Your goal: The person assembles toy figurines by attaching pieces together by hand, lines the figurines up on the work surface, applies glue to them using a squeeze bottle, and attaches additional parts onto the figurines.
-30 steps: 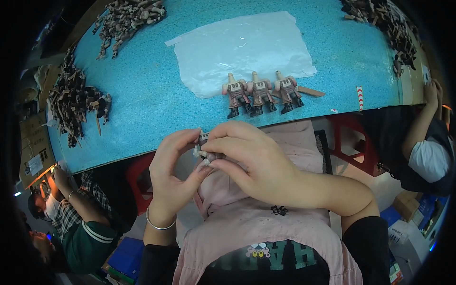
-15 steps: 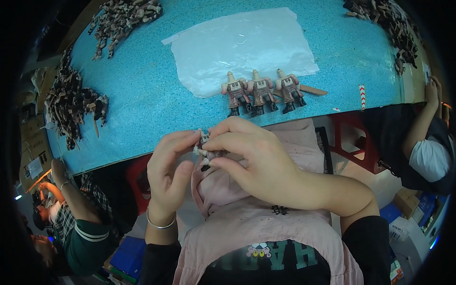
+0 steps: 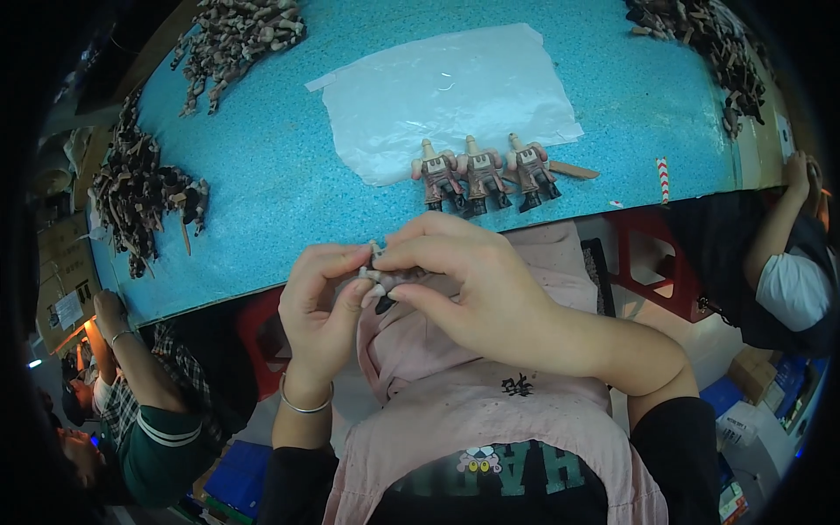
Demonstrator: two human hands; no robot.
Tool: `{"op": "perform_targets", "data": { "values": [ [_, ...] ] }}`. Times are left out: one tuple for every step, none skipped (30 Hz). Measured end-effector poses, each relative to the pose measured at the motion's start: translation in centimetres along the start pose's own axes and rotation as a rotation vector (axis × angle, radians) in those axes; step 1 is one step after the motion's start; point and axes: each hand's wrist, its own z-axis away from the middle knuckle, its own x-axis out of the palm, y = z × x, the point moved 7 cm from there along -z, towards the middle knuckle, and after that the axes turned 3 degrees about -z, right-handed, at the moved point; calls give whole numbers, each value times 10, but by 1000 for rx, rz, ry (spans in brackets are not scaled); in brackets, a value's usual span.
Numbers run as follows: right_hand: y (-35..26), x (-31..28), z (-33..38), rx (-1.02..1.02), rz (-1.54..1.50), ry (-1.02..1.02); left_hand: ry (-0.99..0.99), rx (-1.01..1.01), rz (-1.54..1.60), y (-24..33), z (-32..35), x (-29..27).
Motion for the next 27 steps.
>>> {"op": "perform_targets", "data": {
  "values": [
    [-12, -5, 2, -127, 83, 74, 45, -32, 40, -1, 4, -1],
    [-24, -9, 6, -253, 166, 147, 44, -29, 41, 2, 6, 1],
    [-24, -2, 9, -254, 169, 149, 141, 2, 144, 7, 8, -5],
    [-15, -5, 14, -182, -118, 302, 237, 33, 249, 10, 11, -10],
    [-4, -9, 20, -106, -407, 452, 243, 61, 250, 12, 14, -11],
    [-6, -13, 23, -106, -404, 454, 241, 63, 252, 13, 17, -9],
    [0, -4, 20, 62, -585, 258, 247, 82, 216, 16, 19, -9],
    [5, 9, 21, 233, -757, 56, 252, 102, 180, 20, 21, -9],
    [10, 16, 22, 253, -780, -52, 259, 90, 209, 22, 23, -7],
    [12, 15, 23, 253, -779, -46, 255, 90, 213, 22, 26, -6],
    [12, 14, 22, 240, -786, -63, 217, 109, 177, 22, 28, -6],
    [11, 14, 23, 228, -793, -80, 178, 128, 140, 22, 29, -6],
    [11, 14, 23, 229, -794, -79, 90, 113, 127, 25, 26, -7],
    [8, 14, 22, 218, -777, -77, 89, 111, 126, 23, 25, -7],
    [7, 14, 22, 208, -761, -76, 72, 79, 145, 17, 21, -4],
    [8, 15, 23, 209, -763, -80, 59, 47, 162, 13, 18, -3],
    [8, 15, 23, 166, -648, -99, 45, -49, 448, 8, 14, 7],
    [6, 15, 22, 123, -533, -118, 48, -52, 446, 10, 12, 5],
    [5, 14, 22, 124, -535, -119, -77, -155, 632, 10, 10, 14],
    [3, 11, 22, 104, -467, -107, -204, -258, 816, 11, 11, 24],
    [1, 9, 21, 85, -399, -95, -243, -287, 830, 11, 11, 25],
    [3, 9, 21, 87, -400, -93, -245, -288, 831, 10, 10, 25],
    [3, 8, 21, 50, -369, -98, -275, -225, 788, 13, 8, 26],
    [3, 8, 21, 12, -338, -104, -305, -161, 744, 16, 7, 27],
    [4, 9, 21, 10, -340, -105, -303, -162, 741, 17, 8, 27],
    [4, 8, 21, -9, -309, -102, -299, -177, 712, 17, 8, 27],
    [3, 7, 21, -29, -278, -98, -294, -190, 683, 17, 9, 27]
  ]
}}
